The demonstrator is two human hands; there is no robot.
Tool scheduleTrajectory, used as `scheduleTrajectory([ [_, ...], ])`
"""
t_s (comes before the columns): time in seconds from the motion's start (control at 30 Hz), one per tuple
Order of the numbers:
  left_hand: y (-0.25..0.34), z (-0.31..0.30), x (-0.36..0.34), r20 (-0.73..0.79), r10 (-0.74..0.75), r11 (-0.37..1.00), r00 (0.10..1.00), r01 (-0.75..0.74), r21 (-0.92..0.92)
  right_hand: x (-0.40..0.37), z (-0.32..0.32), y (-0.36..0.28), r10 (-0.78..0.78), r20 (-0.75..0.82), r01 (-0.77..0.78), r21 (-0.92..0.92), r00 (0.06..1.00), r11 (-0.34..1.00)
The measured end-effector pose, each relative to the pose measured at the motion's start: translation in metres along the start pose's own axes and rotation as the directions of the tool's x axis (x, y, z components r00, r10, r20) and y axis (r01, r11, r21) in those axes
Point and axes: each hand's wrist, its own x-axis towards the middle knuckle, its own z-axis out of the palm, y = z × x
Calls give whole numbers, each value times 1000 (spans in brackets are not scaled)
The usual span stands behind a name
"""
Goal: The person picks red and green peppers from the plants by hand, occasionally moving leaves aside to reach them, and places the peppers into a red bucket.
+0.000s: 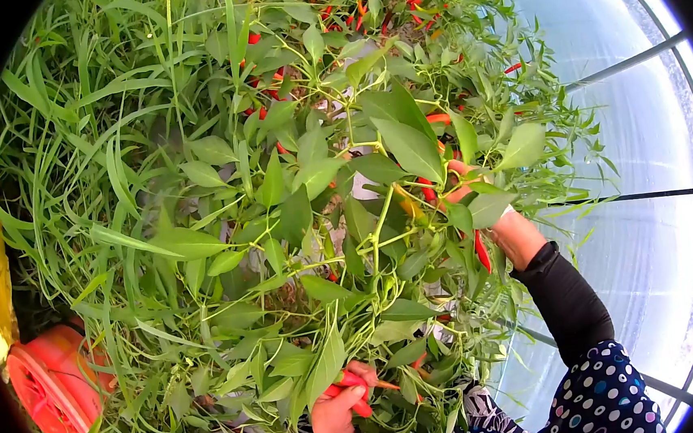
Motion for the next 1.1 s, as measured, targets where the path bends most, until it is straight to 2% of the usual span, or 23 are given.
scheduleTrajectory([
  [0.03,-1,0,0,2,0,1000,1000,0,5,-10,-7,-5,4,54,-17,247,999,969],
  [0.07,-2,0,0,-14,12,1000,1000,-12,5,-16,-14,-7,-6,105,-45,476,994,878],
  [0.1,-3,1,0,-30,19,1000,999,-19,4,-8,-11,-5,121,204,-232,712,971,662],
  [0.13,-4,0,2,-28,11,1000,1000,-11,6,-19,-11,-3,13,250,-181,665,968,724],
  [0.2,-5,-5,5,27,86,996,996,-86,-1,-38,-5,11,40,219,-177,653,975,737],
  [0.27,-1,4,4,-19,86,996,996,-86,12,-59,-6,-3,53,181,-160,648,982,745],
  [0.33,-3,1,7,7,113,993,994,-113,-20,-82,-5,-63,186,54,-190,460,981,868],
  [0.4,-6,0,5,-23,146,989,989,-146,2,-93,-6,-54,47,-69,-16,403,996,915],
  [0.43,-5,-7,3,23,134,989,991,-135,56,-103,-11,-50,174,14,-168,349,985,922],
  [0.47,-7,-12,1,62,133,984,989,-139,112,-109,-17,-48,112,6,-110,213,994,971],
  [0.5,-12,-17,-3,-6,77,986,997,-75,146,-115,-17,-37,-50,-106,61,102,993,993],
  [0.53,-20,-22,-12,-156,81,980,984,-51,191,-121,-16,-29,-222,-197,225,-11,955,974],
  [0.6,-14,6,-36,-87,65,997,994,-68,-24,-128,-33,-62,24,-108,7,281,994,960],
  [0.67,-29,5,-53,63,15,990,998,-6,-142,-147,-46,-43,263,-3,-252,280,965,926],
  [0.73,-32,26,-68,73,34,999,997,-31,-40,-156,-46,-20,349,-39,-297,442,936,846],
  [0.8,-28,57,-82,69,84,996,994,-83,-21,-161,-51,-16,300,-105,-223,455,948,862],
  [0.83,-27,69,-89,68,95,994,993,-92,-52,-161,-57,-22,270,-78,-206,458,960,865],
  [0.9,-18,90,-100,53,138,990,989,-137,-24,-167,-70,-33,438,39,-367,618,898,696],
  [0.93,-14,98,-108,60,148,989,987,-149,16,-167,-72,-31,408,81,-370,607,909,704],
  [0.97,-12,104,-116,28,109,993,994,-110,33,-167,-73,-24,416,54,-351,640,908,683],
  [1.0,-12,109,-124,-1,142,990,990,-142,27,-167,-75,-16,431,25,-333,674,902,659],
  [1.07,-13,116,-135,4,118,989,993,-118,94,-168,-81,-11,397,70,-347,639,915,686],
  [1.1,-17,119,-139,-4,156,986,988,-156,51,-169,-84,-14,401,61,-337,665,914,667],
])
